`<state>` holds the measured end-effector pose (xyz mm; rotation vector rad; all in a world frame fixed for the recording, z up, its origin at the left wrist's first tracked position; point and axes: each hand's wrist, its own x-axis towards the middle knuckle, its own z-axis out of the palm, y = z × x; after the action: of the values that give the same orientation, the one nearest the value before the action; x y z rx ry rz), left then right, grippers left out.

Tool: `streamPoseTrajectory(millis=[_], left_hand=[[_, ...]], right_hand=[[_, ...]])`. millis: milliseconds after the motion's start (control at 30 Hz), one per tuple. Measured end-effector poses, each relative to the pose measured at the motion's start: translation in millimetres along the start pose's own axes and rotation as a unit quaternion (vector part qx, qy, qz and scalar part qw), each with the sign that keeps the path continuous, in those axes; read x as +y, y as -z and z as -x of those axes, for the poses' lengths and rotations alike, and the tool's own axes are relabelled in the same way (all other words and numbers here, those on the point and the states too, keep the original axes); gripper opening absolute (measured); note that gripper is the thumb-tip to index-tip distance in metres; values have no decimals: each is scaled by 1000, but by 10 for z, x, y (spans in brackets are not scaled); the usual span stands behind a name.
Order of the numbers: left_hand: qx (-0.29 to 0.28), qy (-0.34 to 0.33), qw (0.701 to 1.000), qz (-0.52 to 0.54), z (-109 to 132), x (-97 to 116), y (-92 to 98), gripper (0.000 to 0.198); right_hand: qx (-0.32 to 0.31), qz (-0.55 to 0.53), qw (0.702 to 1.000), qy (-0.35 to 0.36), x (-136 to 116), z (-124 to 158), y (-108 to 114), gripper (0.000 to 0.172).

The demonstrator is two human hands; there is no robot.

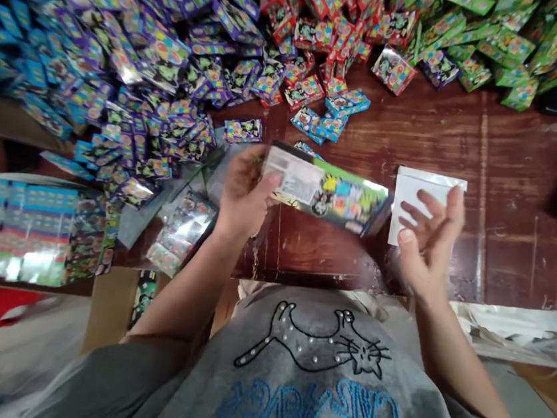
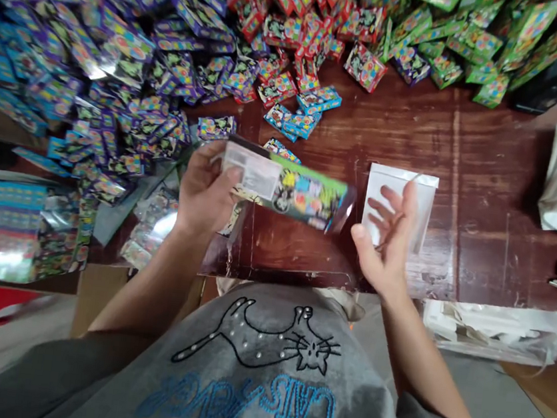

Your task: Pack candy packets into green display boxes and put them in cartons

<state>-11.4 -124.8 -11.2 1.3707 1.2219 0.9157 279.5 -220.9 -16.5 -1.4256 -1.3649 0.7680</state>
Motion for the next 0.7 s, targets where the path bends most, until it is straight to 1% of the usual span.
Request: streamPoseTrajectory(millis=[33,100,133,200,267,333,367,467,533,600,667,700], left_hand=[[29,5,999,34,99,-29,37,57],[67,9,995,71,351,-116,20,72],[60,13,996,62,487,-169,-14,76],[38,10,999,24,724,-270,-77,76],[8,-3,1000,-4,851,-334,-107,62],[-17,-11,1000,4,844,-352,-119,49],[-20,-13,1000,17,801,-349,-129,47],[-20,-37,997,58,629,-337,-177,57],[-37,-64,995,63,566,-350,-203,59],[-60,-78,993,58,572,-376,-203,55],[-82,-76,993,48,611,-396,-180,51],[-98,-73,991,47,627,-398,-164,48]], right_hand=[[-4,-30,999,-24,25,35,-95,90],[-6,-56,997,-56,57,69,-307,94],[4,-54,997,-63,59,65,-401,94],[34,-32,997,-61,36,23,-523,90],[37,-18,998,-46,-3,-38,-557,87],[17,-25,999,-21,-31,-87,-554,89],[3,-31,999,-8,-34,-101,-556,88],[-10,-52,997,56,7,-90,-605,81],[-13,-72,993,88,66,-47,-638,82],[-36,-84,992,86,131,4,-634,87],[-80,-78,992,59,186,42,-587,88],[-105,-73,991,47,204,52,-554,86]])
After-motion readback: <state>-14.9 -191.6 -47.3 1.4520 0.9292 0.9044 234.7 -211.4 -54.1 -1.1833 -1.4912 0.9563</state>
